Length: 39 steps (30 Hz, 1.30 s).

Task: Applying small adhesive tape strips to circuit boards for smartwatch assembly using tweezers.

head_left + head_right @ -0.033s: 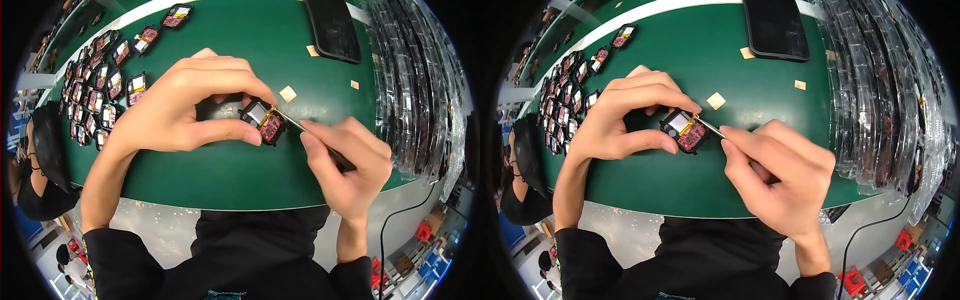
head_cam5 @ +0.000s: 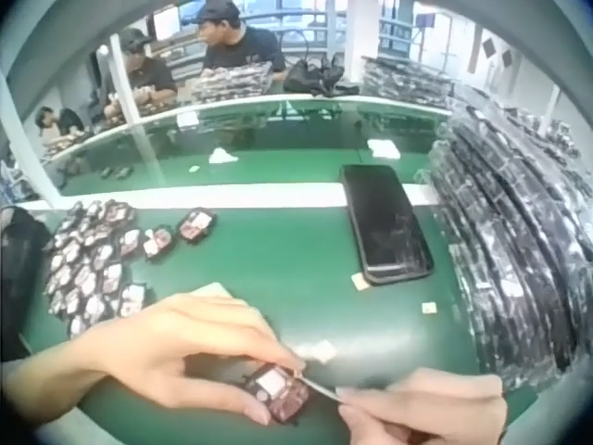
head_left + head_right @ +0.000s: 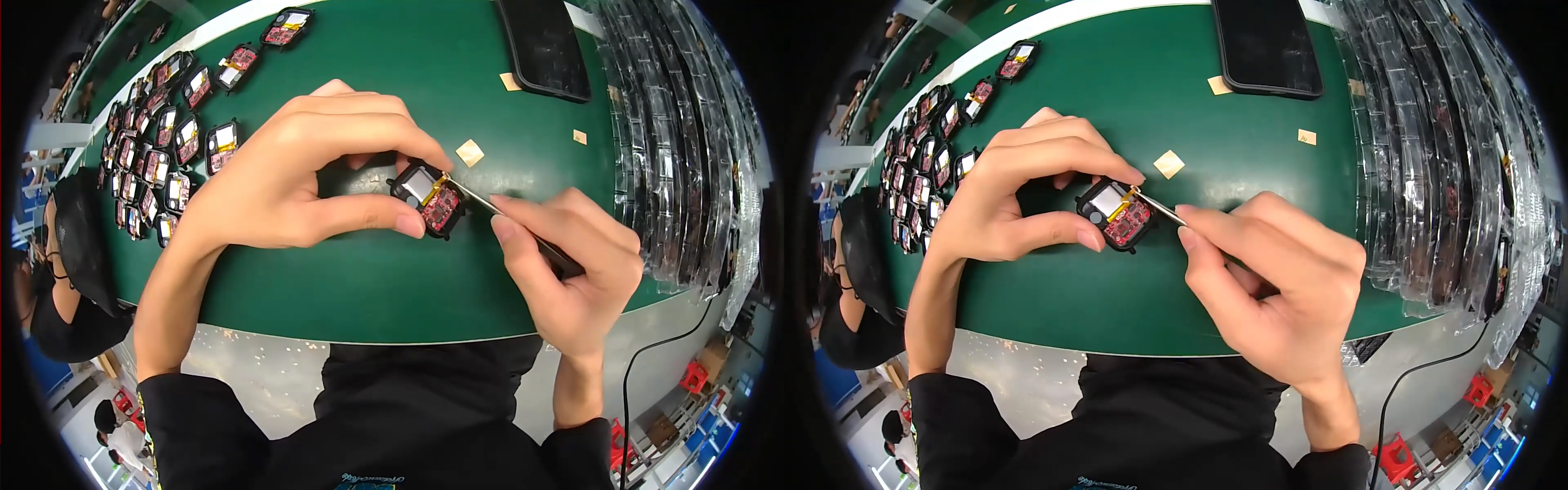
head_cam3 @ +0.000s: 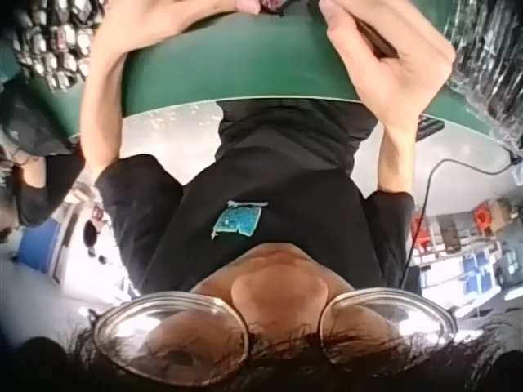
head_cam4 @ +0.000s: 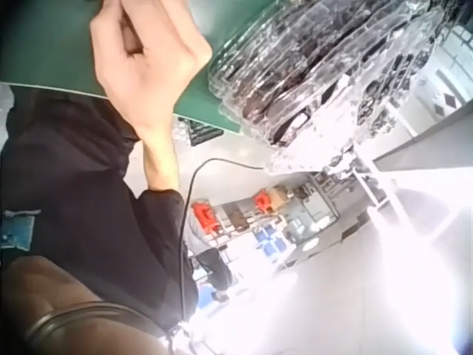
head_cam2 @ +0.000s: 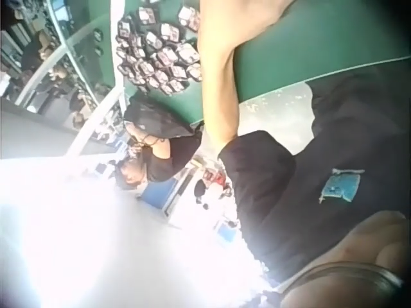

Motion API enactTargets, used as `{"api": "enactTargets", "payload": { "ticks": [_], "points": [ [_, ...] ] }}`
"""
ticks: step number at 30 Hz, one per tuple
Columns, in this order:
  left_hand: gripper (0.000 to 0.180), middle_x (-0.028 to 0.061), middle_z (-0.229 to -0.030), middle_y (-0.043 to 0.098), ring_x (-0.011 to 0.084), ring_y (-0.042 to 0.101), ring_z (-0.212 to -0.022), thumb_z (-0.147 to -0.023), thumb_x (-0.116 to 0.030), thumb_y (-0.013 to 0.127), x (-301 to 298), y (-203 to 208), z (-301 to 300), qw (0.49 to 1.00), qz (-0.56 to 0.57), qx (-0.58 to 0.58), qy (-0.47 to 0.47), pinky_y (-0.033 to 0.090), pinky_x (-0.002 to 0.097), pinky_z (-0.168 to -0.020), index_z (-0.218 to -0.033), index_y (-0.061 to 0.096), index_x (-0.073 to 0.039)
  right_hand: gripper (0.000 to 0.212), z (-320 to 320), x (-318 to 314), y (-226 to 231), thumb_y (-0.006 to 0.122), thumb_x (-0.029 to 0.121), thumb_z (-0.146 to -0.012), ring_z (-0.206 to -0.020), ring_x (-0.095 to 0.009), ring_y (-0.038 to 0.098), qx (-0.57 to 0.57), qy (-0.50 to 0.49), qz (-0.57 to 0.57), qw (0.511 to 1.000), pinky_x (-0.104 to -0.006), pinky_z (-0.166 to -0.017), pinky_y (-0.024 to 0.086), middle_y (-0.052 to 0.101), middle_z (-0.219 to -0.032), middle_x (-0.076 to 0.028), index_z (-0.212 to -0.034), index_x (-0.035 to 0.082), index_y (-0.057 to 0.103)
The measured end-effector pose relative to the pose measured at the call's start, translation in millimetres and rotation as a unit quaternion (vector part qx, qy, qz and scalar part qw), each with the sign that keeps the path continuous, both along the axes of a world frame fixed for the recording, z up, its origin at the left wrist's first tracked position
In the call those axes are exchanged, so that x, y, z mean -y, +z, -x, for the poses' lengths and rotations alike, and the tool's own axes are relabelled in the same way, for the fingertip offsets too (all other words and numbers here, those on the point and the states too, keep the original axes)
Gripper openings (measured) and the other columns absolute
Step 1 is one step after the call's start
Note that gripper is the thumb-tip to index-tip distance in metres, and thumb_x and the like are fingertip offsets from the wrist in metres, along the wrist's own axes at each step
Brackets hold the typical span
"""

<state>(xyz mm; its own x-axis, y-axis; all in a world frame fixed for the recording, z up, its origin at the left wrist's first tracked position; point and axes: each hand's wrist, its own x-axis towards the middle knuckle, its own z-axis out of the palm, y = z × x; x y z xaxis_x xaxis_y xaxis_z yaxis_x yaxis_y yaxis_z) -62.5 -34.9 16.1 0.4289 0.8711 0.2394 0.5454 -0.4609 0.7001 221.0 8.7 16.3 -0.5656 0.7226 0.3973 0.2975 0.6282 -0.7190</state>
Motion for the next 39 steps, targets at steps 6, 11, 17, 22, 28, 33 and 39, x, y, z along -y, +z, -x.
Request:
{"api": "enactTargets", "payload": {
  "ticks": [6, 11, 17, 22, 28, 33, 39],
  "points": [
    [0.052, 0.0033, -0.097, 0.075, 0.018, 0.064, -0.086, -0.076, -0.031, 0.098, -3, 2, 0, 1.0, 0.015, -0.008, 0.0, 0.044, 0.0317, -0.08, -0.117, 0.083, -0.004, 0.022, -2, -4, -3, 0.084, -0.009, -0.083, -0.05, -0.004, 0.046, -0.042, 0.019, 0.057, 0.997, -0.025, -0.047, 0.032, 0.062, -0.069, -0.001, -0.103, -0.001, 0.085],
    [0.054, 0.0023, -0.089, 0.072, 0.0183, 0.062, -0.078, -0.072, -0.034, 0.1, 0, 1, -3, 1.0, -0.006, -0.017, 0.022, 0.044, 0.0318, -0.079, -0.113, 0.083, -0.004, 0.03, 2, 2, -3, 0.088, -0.007, -0.074, -0.053, -0.013, 0.056, 0.013, 0.0, -0.041, 0.999, -0.0292, -0.049, 0.043, 0.062, -0.074, -0.003, -0.103, 0.0, 0.085],
    [0.054, 0.0022, -0.085, 0.07, 0.0172, 0.062, -0.077, -0.071, -0.034, 0.101, 2, 0, -4, 0.999, -0.021, -0.011, 0.031, 0.044, 0.032, -0.078, -0.11, 0.083, -0.003, 0.034, 7, 4, -5, 0.087, -0.01, -0.072, -0.056, -0.016, 0.061, 0.033, 0.024, -0.079, 0.996, -0.0321, -0.05, 0.047, 0.062, -0.076, -0.005, -0.105, -0.004, 0.084],
    [0.054, 0.0024, -0.083, 0.069, 0.0173, 0.062, -0.076, -0.071, -0.035, 0.101, 0, -3, -3, 0.999, -0.018, 0.002, 0.031, 0.043, 0.0321, -0.077, -0.11, 0.083, -0.003, 0.033, 12, 4, -6, 0.087, -0.011, -0.072, -0.057, -0.016, 0.062, 0.027, 0.021, -0.094, 0.995, -0.0321, -0.051, 0.047, 0.061, -0.076, -0.005, -0.104, -0.005, 0.083],
    [0.055, 0.0024, -0.083, 0.069, 0.0174, 0.062, -0.076, -0.071, -0.036, 0.101, -1, -1, -6, 0.999, -0.023, -0.005, 0.033, 0.043, 0.032, -0.076, -0.11, 0.083, -0.003, 0.034, 10, 2, -10, 0.087, -0.011, -0.071, -0.059, -0.017, 0.063, 0.003, 0.024, -0.116, 0.993, -0.0334, -0.052, 0.048, 0.061, -0.076, -0.005, -0.103, -0.006, 0.082],
    [0.055, 0.0029, -0.086, 0.071, 0.0179, 0.063, -0.077, -0.072, -0.037, 0.1, 0, -1, -6, 0.999, -0.019, -0.012, 0.03, 0.043, 0.0318, -0.076, -0.112, 0.083, -0.003, 0.032, 8, 3, -8, 0.086, -0.012, -0.071, -0.058, -0.018, 0.062, 0.007, 0.031, -0.117, 0.993, -0.034, -0.052, 0.049, 0.06, -0.074, -0.006, -0.102, -0.006, 0.083],
    [0.06, 0.0041, -0.096, 0.077, 0.0181, 0.064, -0.084, -0.073, -0.043, 0.097, -3, 5, -1, 1.0, 0.025, 0.0, -0.004, 0.043, 0.0321, -0.08, -0.117, 0.084, -0.004, 0.026, -2, -4, 3, 0.084, -0.012, -0.081, -0.052, -0.008, 0.055, -0.015, 0.028, 0.055, 0.998, -0.0256, -0.047, 0.04, 0.065, -0.072, -0.003, -0.104, -0.002, 0.085]
  ]
}}
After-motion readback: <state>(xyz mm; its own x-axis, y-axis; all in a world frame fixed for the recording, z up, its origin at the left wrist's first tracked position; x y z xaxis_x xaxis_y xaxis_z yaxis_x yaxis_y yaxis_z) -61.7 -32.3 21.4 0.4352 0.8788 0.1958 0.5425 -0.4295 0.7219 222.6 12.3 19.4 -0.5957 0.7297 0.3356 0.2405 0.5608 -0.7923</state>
